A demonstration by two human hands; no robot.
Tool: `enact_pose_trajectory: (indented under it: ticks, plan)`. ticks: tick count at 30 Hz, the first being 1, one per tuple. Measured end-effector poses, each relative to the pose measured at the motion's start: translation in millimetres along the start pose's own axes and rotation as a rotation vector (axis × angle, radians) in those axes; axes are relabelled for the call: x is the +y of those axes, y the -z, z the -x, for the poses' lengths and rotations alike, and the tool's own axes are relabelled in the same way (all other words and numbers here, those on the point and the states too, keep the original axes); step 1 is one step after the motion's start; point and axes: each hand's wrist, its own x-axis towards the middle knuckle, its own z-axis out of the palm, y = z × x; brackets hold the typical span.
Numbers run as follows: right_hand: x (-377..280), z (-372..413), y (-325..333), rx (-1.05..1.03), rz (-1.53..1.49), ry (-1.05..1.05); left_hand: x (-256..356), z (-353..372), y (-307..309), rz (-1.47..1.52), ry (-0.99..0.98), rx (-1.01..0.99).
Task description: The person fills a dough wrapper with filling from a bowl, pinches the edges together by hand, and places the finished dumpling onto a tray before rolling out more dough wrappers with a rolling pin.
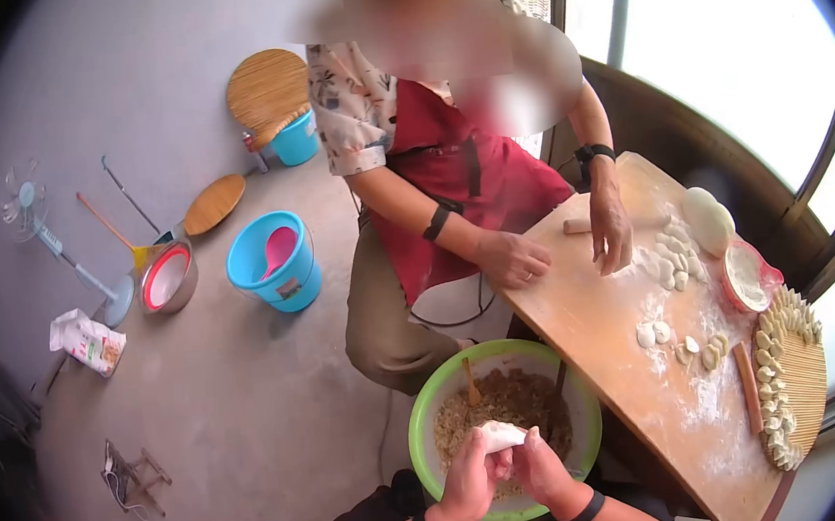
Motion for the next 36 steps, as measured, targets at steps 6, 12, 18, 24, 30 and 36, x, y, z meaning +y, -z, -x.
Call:
enact_pose_trajectory:
  ticks: [6,12,18,24,30,36]
  plan:
    - [0,-13,37,0.014,0.001,-0.021,-10,-25,-3,-0.259,-0.009,0.025]
    - [-27,-16,50,0.025,-0.067,-0.075,-12,-42,-17,-0.319,0.011,-0.049]
    - [-25,7,39,0.049,-0.048,-0.012,-20,-25,-23,-0.214,0.001,-0.106]
    - [-18,31,28,0.07,0.041,0.025,-36,-1,-27,-0.213,-0.012,-0.059]
    - [-5,43,26,0.12,0.168,0.008,-38,17,-27,-0.222,-0.02,-0.078]
    - [-11,62,15,0.043,0.237,0.053,-40,36,-26,-0.261,-0.009,-0.098]
